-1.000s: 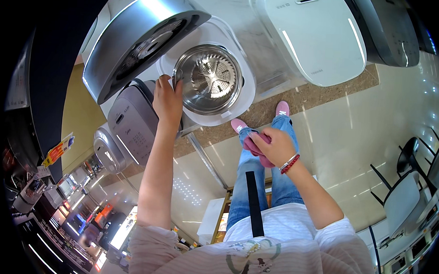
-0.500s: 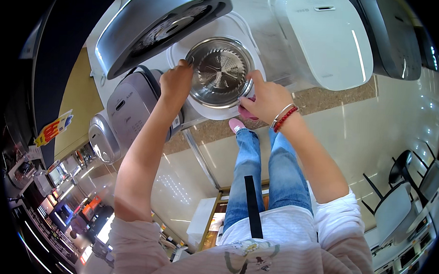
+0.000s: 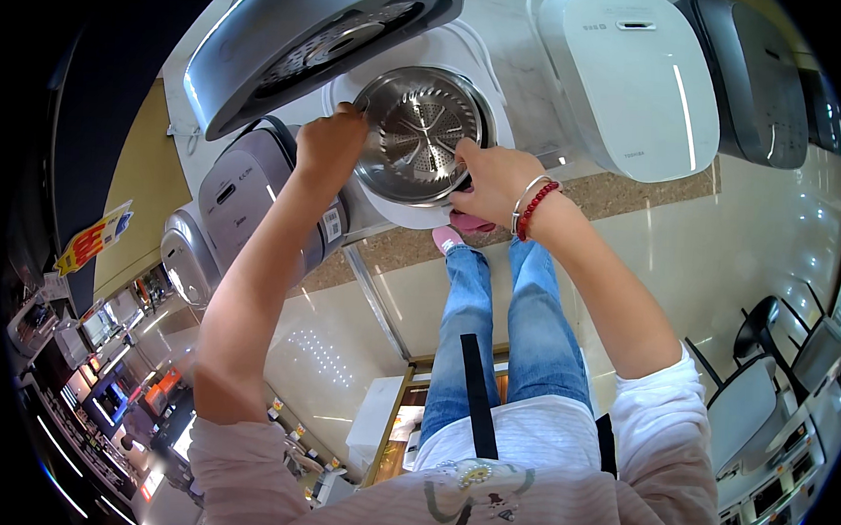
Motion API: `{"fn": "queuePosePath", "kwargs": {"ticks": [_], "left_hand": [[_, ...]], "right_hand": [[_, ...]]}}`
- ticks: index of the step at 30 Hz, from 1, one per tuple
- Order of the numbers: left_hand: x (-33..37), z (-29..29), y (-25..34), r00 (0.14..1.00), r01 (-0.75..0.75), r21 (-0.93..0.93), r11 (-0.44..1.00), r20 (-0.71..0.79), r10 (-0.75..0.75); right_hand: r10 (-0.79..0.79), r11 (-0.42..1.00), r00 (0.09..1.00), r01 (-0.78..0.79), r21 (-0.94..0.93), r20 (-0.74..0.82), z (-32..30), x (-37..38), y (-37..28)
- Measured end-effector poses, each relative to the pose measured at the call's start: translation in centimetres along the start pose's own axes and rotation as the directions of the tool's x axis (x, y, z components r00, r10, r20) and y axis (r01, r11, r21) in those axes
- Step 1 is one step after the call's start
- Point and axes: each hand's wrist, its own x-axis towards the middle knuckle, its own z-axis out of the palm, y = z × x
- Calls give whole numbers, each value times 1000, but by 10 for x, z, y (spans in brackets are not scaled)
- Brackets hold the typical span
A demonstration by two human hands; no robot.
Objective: The person wipes the exterior surfaces of several rice cookers on a display shelf using a pink cloth. They open the lids of the appliances to wipe the interior and the inner cooking pots, then close the lids and continue wiping the exteriors of the remaining units.
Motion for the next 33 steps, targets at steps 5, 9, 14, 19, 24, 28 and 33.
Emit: {"fn": "queuePosePath", "kwargs": {"ticks": [5, 9, 14, 19, 24, 28, 33], "left_hand": [[-18, -30, -16, 997, 32, -64, 997, -71, -37], [-55, -71, -15, 946, 277, -399, 874, -47, -321], [-102, -92, -5, 946, 226, -602, 766, -53, -321], [-145, -85, 24, 927, 307, -683, 663, 57, -371], [-180, -70, 47, 924, 375, -716, 589, 239, -298], [-183, -81, 45, 916, 395, -714, 578, 256, -309], [-173, -108, 28, 911, 381, -711, 590, 182, -369]], "right_hand": [[-75, 987, 990, 90, 131, -117, -13, -24, -18], [-114, 976, 982, 139, 166, -152, -10, -59, -36], [-169, 934, 971, 213, 287, -172, 8, -106, -48], [-169, 936, 983, 181, 301, -66, 44, -137, -48], [-172, 938, 984, 150, 313, 46, 68, -155, -44], [-169, 927, 984, 139, 349, 56, 71, -160, -44], [-189, 923, 978, 206, 325, -84, 60, -157, -47]]}}
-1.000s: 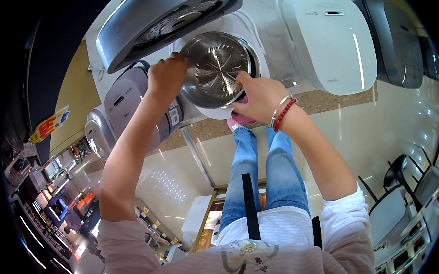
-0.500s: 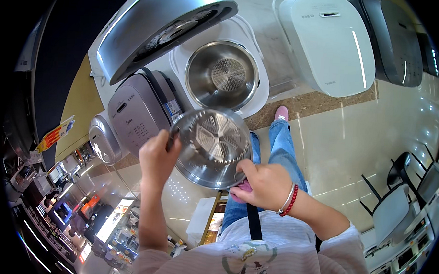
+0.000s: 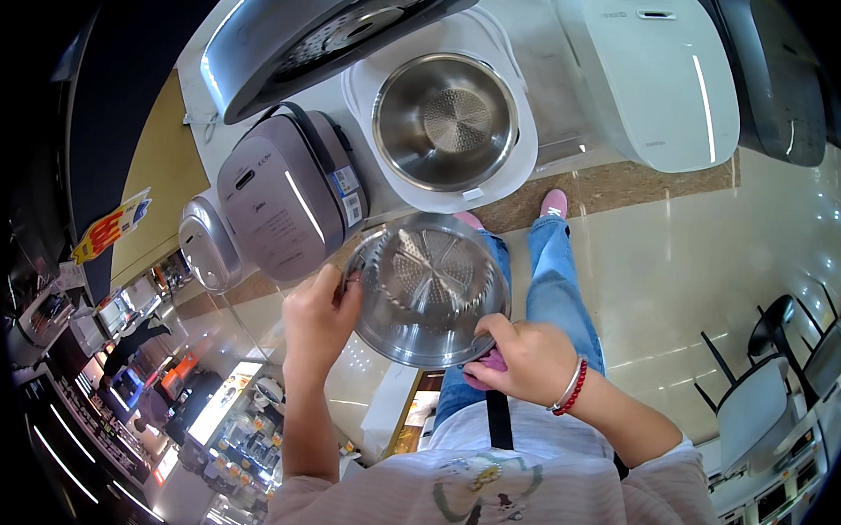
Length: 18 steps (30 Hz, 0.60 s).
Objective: The person wipes the exterior surfaces of several rice cookers on a display shelf using a pink cloth. They open the lids of the appliances to wipe the interior and the inner cooking pots, then close the lids and continue wiping the exteriors of the remaining units.
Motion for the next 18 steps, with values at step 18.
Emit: {"fn": "queuePosePath", "kwargs": {"ticks": [18], "left_hand": [[93, -4, -17, 978, -86, -42, 995, -196, 76]], "right_hand": [[-17, 973, 991, -14, -232, -132, -52, 88, 0]]}}
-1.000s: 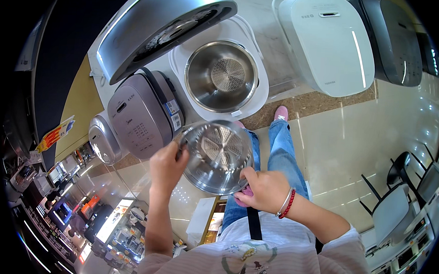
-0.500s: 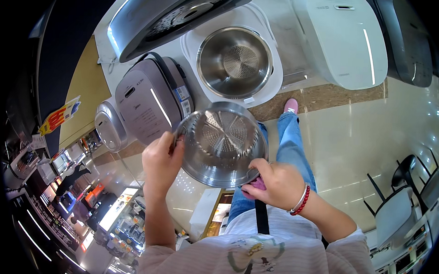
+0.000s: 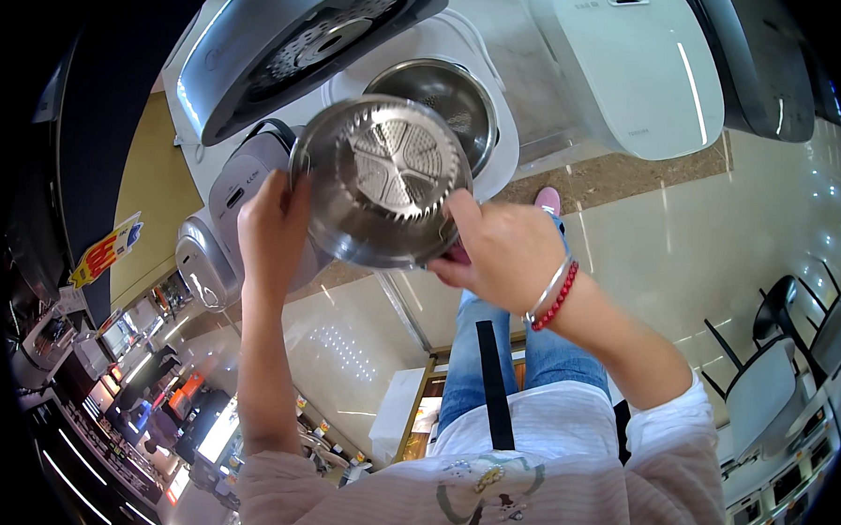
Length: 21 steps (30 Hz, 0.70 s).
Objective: The person wipes the exterior surfaces of several rice cookers on a display shelf using a pink cloth. They open the lids of the appliances to wipe the interior and the inner cooking pots, then close the lids and continue wiping the exteriors of the remaining units.
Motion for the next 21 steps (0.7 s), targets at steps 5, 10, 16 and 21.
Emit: {"fn": "queuePosePath", "kwargs": {"ticks": [5, 10, 16, 21], "left_hand": [[36, 33, -7, 997, -17, 101, 995, 82, 9], [56, 57, -11, 990, -34, 129, 991, 137, 16], [64, 77, -10, 981, -18, 119, 993, 193, -5], [65, 95, -20, 978, -33, 171, 985, 207, -3]], "right_hand": [[114, 991, 990, -107, -83, 79, -2, 29, 18], [204, 974, 972, -189, -127, 120, 1, 42, 32], [243, 966, 964, -230, -117, 111, 10, 43, 50], [285, 955, 949, -270, -119, 136, 18, 47, 54]]}}
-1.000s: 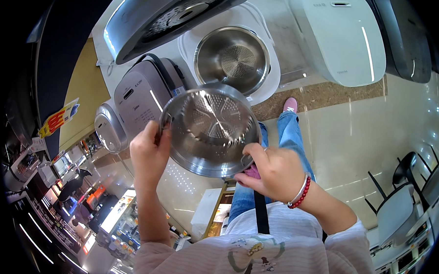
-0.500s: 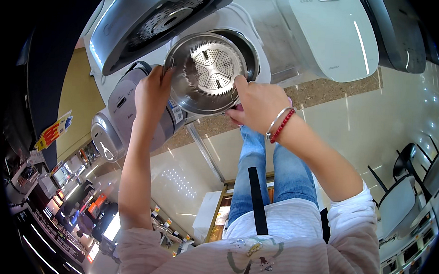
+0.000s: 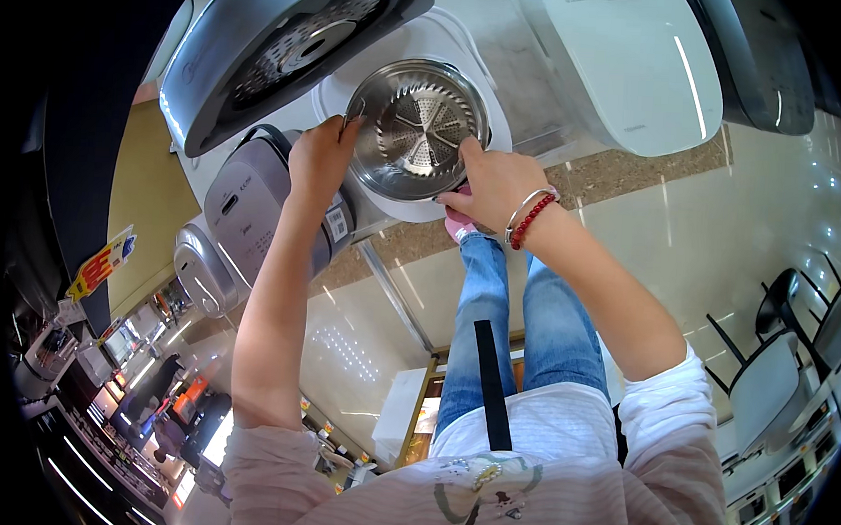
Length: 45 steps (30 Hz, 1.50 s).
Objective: The person wipes the exterior surfaces of several rice cookers on a display shelf using a pink cloth. They open the lids of the appliances to wipe the interior and the inner cooking pots, then close the lids and continue wiping the exteriors of the remaining units.
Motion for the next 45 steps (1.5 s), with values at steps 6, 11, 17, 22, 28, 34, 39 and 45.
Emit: {"fn": "queuePosePath", "kwargs": {"ticks": [6, 11, 17, 22, 28, 34, 39, 45], "left_hand": [[5, 10, -3, 1000, -25, 14, 1000, -17, 25], [5, 12, -1, 1000, -18, 111, 994, -15, 20], [6, 15, 2, 1000, 13, 267, 964, -18, -9], [8, 18, 6, 1000, 18, 336, 942, -16, -13], [-4, -4, 17, 994, 108, 219, 970, -25, -106], [-58, 6, 8, 862, -260, 148, 954, -410, 298], [-105, 42, 44, 944, -264, 47, 963, -194, 268], [-114, 64, 48, 960, -161, -59, 985, -239, 143]], "right_hand": [[15, 1000, 998, -15, 10, 55, -2, 4, 3], [4, 1000, 997, -6, 18, 75, 2, 6, 7], [10, 1000, 996, -7, -28, 85, 7, 8, 9], [17, 999, 998, -15, -34, 64, 10, 8, 9], [-38, 999, 999, 39, 20, -16, 6, -10, 6], [10, 995, 985, 8, 102, -175, 49, -45, 4], [136, 989, 981, -126, 75, -135, 45, -30, 12], [142, 986, 979, -153, -69, -147, 53, -29, 13]]}}
